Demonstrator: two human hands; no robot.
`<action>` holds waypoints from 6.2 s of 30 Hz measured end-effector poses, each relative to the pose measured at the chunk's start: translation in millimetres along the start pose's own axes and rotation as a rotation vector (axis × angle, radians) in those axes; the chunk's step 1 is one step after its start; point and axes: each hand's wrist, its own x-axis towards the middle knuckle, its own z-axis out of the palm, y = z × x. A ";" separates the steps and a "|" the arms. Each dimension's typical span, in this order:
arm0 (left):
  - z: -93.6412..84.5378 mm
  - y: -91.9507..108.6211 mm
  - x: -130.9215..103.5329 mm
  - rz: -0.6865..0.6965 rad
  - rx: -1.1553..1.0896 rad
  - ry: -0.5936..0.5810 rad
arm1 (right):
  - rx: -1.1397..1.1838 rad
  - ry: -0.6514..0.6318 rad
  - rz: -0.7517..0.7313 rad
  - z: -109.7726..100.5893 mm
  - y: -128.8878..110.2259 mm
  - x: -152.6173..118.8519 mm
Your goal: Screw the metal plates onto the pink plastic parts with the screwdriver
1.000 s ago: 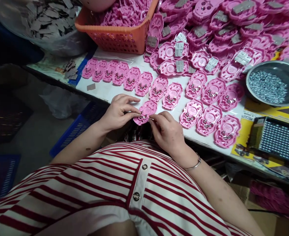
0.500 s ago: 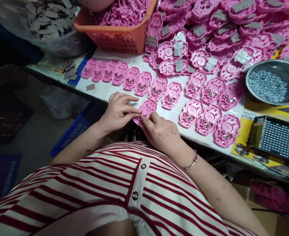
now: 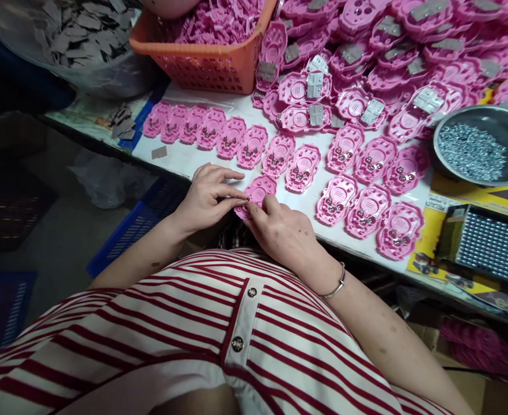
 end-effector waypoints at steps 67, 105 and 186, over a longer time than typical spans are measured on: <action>15.6 11.1 -21.9 -0.172 0.124 -0.079 | 0.456 0.211 0.068 15.5 19.7 1.3; 17.0 35.5 -12.2 -0.216 0.148 0.000 | 0.460 0.048 0.362 0.1 -2.9 17.3; 23.3 35.0 -10.1 -0.297 0.072 -0.016 | 1.089 -0.044 0.717 -10.4 3.8 24.9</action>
